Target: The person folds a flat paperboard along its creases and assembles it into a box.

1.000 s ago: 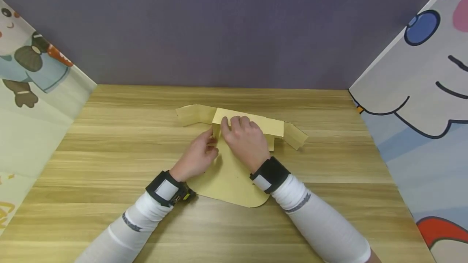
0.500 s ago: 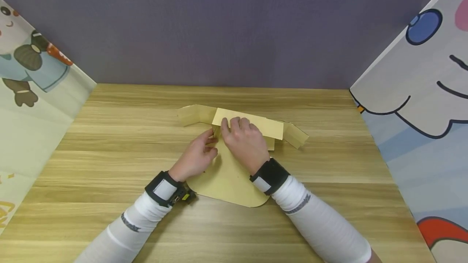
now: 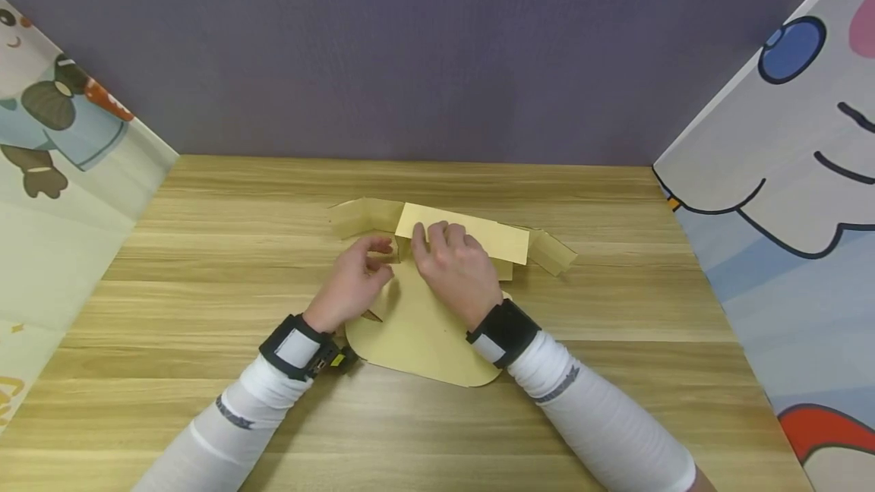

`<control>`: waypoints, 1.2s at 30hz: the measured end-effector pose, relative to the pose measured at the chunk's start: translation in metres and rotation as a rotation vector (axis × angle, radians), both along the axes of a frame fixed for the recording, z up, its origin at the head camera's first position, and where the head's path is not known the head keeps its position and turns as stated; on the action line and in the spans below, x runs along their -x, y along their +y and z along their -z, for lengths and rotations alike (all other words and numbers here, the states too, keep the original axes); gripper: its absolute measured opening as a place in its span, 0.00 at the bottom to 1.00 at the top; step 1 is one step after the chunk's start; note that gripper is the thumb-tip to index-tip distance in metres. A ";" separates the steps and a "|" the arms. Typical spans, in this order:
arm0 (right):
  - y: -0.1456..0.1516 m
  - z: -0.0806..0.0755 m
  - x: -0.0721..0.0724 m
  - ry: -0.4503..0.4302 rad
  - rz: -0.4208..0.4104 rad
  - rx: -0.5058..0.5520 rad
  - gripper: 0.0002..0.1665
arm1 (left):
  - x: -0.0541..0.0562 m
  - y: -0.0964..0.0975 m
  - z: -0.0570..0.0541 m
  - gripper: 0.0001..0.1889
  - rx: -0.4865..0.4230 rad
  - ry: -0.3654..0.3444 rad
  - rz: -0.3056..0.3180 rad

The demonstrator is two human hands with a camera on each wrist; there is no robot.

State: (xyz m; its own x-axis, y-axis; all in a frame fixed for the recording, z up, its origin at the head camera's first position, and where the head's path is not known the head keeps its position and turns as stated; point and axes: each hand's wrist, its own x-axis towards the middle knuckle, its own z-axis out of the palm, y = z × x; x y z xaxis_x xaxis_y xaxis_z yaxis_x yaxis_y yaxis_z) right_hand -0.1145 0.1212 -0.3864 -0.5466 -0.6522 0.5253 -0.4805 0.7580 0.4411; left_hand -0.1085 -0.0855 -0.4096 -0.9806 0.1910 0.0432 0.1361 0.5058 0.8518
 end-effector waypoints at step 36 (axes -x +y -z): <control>0.000 -0.005 0.000 -0.033 -0.007 0.020 0.19 | 0.030 -0.056 0.004 0.42 0.396 0.089 0.200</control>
